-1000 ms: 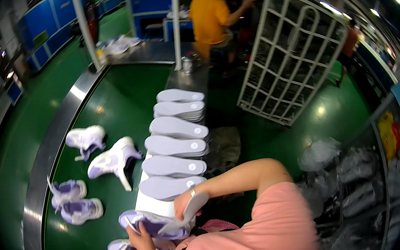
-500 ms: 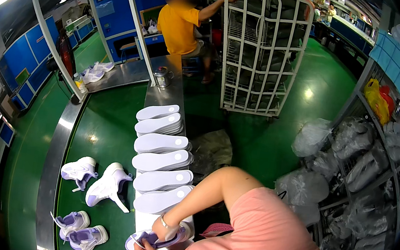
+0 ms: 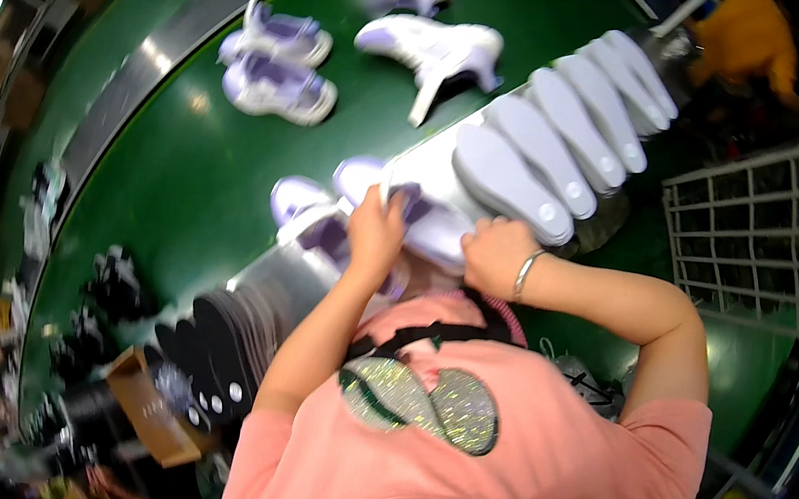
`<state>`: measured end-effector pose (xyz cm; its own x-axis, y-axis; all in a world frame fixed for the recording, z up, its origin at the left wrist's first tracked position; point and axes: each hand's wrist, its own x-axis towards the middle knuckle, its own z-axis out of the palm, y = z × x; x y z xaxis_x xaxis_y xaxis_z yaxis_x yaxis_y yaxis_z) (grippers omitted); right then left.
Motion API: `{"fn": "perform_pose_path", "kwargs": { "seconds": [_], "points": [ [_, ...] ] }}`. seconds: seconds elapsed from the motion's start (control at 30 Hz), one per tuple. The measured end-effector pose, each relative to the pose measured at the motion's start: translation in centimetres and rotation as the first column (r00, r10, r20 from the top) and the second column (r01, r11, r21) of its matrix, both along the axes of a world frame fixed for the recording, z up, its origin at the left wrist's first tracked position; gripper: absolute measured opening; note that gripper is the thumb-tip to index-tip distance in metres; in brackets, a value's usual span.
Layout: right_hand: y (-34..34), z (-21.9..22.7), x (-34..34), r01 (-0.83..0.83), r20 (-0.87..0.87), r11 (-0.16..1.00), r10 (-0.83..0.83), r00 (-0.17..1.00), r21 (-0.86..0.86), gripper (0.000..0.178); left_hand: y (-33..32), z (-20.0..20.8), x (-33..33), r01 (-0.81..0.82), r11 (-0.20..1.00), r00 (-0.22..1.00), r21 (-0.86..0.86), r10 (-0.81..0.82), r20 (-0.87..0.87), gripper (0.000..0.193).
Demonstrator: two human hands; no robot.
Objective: The person places insoles into several white and purple sneakers on an assembly line, then picks up black sneakers from the line and places insoles into them by hand. The person also retrieves items from a shelving unit and places a blue cloth on top of the shelves.
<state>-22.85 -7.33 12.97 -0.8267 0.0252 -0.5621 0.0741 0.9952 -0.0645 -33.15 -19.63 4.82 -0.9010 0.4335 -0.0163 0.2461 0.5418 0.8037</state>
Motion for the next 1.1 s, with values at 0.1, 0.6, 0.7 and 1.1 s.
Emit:
{"fn": "perform_pose_path", "kwargs": {
  "seconds": [0.1,0.6,0.7,1.1],
  "points": [
    [-0.2,-2.3,-1.1,-0.168,-0.122,0.986,0.165,0.979,-0.014,0.017,0.4,0.8,-0.8,-0.016,0.999,0.980,0.038,0.008,0.201,0.023],
    [-1.6,-7.0,-8.3,-0.345,0.373,0.924,0.382,0.846,-0.162,0.027,-0.1,-1.3,-1.6,-0.068,0.984,0.939,0.167,0.006,0.343,0.025],
    [-2.1,-7.4,-7.3,-0.145,0.298,0.988,0.155,0.942,-0.056,0.025,0.2,-1.0,-1.1,-0.036,0.990,0.984,0.134,0.012,0.176,0.024],
    [0.1,-3.4,-4.2,-0.246,0.393,0.958,0.286,0.874,-0.149,0.029,0.5,-0.6,-0.8,-0.009,0.998,0.990,0.063,0.001,0.138,0.023]
  ]
}}
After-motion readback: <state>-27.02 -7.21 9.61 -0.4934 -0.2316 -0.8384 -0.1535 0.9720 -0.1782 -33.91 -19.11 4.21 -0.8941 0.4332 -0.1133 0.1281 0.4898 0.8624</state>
